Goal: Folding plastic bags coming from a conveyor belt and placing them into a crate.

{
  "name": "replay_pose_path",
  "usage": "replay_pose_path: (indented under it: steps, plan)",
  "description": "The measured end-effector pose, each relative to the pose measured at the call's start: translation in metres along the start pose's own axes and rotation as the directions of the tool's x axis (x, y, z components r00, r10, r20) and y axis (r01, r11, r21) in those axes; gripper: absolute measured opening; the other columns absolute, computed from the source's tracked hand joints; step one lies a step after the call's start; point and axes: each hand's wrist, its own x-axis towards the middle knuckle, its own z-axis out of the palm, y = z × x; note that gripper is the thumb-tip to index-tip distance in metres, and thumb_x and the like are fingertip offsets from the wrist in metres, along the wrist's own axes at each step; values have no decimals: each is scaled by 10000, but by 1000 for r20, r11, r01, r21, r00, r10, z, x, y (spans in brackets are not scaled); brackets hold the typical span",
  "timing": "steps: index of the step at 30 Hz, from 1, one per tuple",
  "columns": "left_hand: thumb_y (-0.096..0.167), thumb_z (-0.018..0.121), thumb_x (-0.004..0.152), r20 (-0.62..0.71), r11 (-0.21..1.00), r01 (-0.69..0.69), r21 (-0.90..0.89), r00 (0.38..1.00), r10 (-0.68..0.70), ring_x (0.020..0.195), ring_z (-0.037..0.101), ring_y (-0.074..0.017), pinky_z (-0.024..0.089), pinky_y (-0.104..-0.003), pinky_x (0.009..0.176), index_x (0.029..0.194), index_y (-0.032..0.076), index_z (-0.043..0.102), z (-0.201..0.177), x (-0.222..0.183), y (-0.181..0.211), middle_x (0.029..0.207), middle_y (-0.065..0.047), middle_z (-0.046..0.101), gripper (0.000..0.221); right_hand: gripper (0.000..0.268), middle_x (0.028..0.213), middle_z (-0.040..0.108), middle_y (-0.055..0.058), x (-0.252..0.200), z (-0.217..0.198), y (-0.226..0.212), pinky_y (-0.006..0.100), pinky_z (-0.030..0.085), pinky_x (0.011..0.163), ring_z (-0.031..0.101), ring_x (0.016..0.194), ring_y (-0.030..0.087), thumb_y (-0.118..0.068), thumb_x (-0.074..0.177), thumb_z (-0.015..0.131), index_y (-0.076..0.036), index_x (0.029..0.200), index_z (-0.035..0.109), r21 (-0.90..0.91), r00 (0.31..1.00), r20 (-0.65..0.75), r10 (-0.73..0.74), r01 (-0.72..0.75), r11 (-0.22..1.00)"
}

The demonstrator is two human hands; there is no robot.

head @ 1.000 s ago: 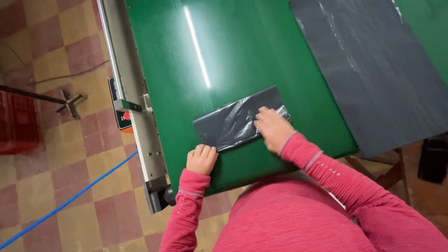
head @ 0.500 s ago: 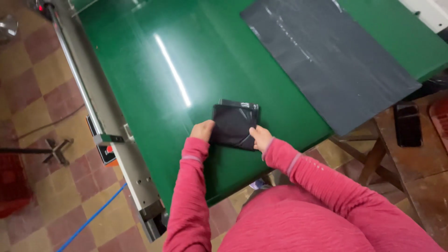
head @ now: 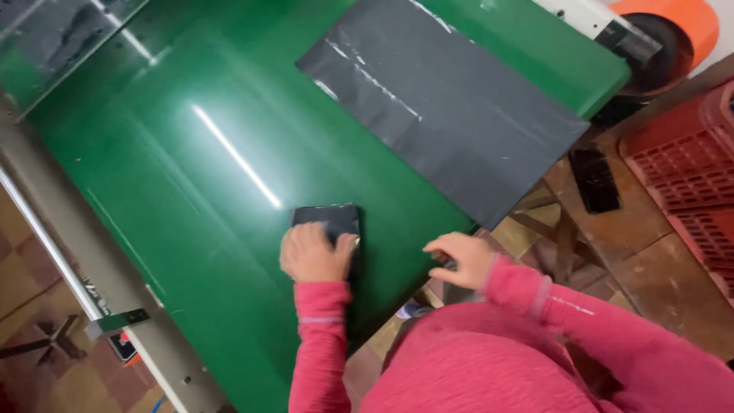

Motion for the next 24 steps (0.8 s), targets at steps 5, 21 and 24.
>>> replay_pose_path:
  steps: [5,21,24]
  plan:
    - [436,860,624,152,756,-627,-188,742,653,1506,313,-360,288,-670,1128,1410,104,515,58,-38,147,1560,-127,421,920,826,1270,596,185,-25,-130,-2,488,418,1048,538,1221,378,-379,614,864,-13,1291,564,-692,983,27,-180,148,706]
    - [106,668,911,243,424,137,-895,947,209,755,562,-109,460,-283,677,939,8,648,66,87,120,806,-26,593,104,192,987,762,40,133,-326,23,415,554,783,709,914,290,-279,841,716,-195,1014,726,-552,995,72,-64,93,829]
    - [153,641,967,279,295,292,-910,956,-88,662,470,-64,383,-258,572,916,37,645,116,168,73,748,42,557,126,214,958,743,93,246,-315,23,452,543,768,698,898,335,-299,866,711,-156,1026,716,-546,977,47,-207,199,814]
